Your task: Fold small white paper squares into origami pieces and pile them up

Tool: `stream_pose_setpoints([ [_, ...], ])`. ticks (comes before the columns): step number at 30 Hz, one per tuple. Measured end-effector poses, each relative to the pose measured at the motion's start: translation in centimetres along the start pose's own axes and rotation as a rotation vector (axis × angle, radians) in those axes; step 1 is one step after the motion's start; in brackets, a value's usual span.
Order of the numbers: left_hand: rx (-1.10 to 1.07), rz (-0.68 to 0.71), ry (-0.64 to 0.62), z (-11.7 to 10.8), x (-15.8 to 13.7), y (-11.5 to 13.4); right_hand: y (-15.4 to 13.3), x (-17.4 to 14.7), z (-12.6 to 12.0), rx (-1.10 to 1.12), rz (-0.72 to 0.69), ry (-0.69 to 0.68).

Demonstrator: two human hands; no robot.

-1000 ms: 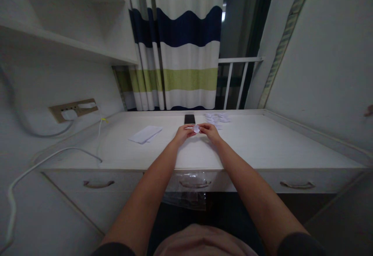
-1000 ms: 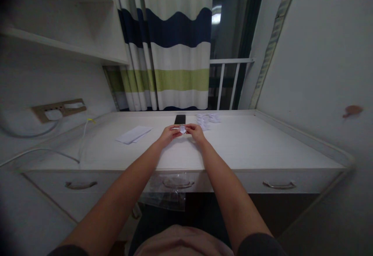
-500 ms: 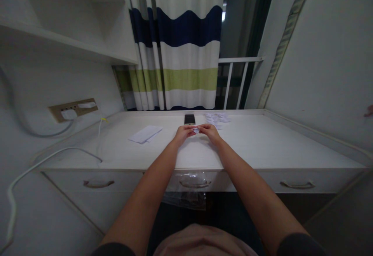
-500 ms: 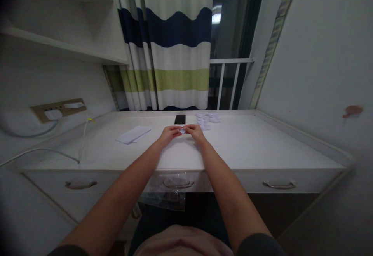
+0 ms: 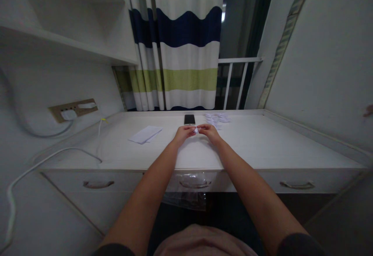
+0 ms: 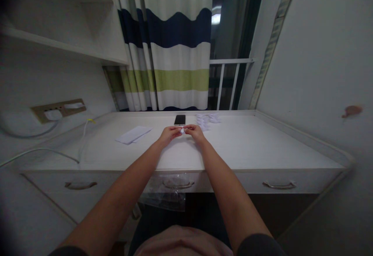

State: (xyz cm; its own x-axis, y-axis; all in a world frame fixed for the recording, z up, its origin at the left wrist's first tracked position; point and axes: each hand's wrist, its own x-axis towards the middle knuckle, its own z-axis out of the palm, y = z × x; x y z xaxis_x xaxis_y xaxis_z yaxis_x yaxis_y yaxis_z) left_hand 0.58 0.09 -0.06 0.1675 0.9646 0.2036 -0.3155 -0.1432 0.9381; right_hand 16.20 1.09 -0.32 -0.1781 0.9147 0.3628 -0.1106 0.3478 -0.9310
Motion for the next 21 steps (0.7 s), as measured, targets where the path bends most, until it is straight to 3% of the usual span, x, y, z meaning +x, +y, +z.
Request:
stream_pose_setpoints([
  [21,0.011,-0.019,0.007,-0.05,-0.06,0.24,0.41,0.23,0.01,0.044,0.024,0.005],
])
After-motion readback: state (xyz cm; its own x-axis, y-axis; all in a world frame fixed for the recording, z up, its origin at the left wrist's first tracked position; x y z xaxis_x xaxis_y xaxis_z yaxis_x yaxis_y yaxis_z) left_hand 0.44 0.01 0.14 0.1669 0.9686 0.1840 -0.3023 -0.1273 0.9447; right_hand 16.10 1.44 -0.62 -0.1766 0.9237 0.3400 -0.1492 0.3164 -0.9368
